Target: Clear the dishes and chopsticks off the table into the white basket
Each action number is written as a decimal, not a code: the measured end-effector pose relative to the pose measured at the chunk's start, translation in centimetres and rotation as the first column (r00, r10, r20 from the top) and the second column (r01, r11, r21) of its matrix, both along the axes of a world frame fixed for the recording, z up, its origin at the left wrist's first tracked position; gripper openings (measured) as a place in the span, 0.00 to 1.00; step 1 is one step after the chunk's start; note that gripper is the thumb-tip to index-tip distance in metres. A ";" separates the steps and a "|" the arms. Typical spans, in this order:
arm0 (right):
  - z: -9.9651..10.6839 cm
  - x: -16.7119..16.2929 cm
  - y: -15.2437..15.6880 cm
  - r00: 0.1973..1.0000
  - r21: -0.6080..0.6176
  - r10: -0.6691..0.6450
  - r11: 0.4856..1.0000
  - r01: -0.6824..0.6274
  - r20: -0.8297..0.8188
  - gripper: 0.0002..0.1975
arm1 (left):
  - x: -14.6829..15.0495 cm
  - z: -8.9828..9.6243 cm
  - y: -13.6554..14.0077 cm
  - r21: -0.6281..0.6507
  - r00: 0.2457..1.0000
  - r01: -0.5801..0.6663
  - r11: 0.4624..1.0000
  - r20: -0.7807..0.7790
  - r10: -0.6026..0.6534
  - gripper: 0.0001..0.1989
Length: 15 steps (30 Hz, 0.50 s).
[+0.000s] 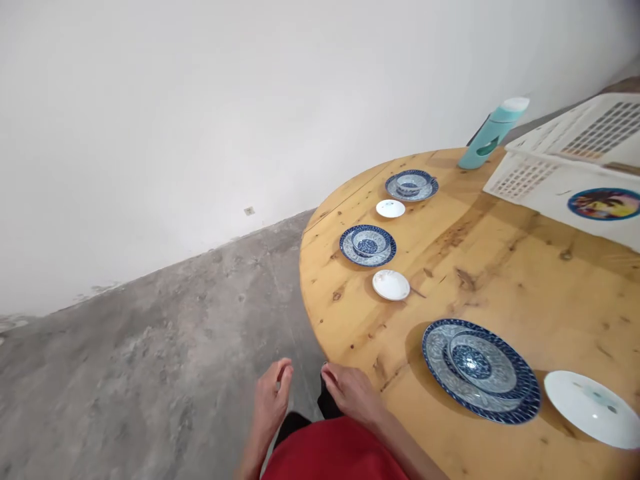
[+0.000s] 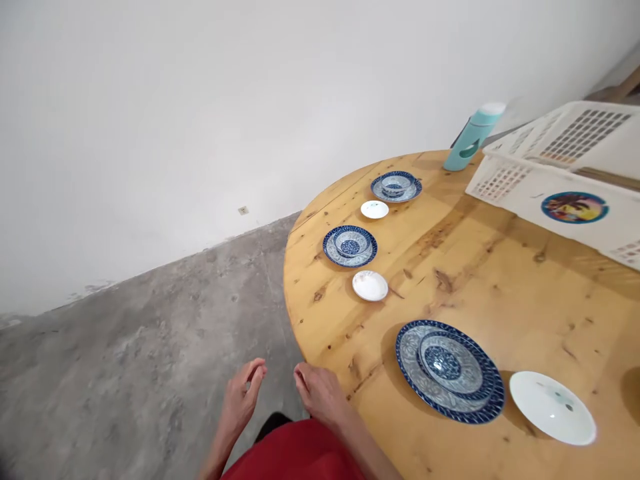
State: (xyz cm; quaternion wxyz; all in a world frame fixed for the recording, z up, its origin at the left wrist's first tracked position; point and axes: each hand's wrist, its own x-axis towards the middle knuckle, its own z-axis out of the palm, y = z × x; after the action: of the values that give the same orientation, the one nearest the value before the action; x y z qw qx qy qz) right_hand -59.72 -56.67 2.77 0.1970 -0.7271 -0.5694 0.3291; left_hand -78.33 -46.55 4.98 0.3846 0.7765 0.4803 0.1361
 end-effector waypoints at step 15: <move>-0.2 2.7 5.5 0.696 0.061 -0.616 0.731 0.679 -0.368 0.21 | 15.9 0.1 13.2 0.020 0.791 0.612 0.790 -0.003 -0.612 0.16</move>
State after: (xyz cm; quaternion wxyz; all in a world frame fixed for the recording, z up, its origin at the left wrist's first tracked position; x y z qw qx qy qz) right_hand -57.03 -51.17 2.53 0.4601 -0.7945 -0.2640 0.2957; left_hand -62.40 -33.38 5.13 0.4010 0.8937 0.2010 0.0107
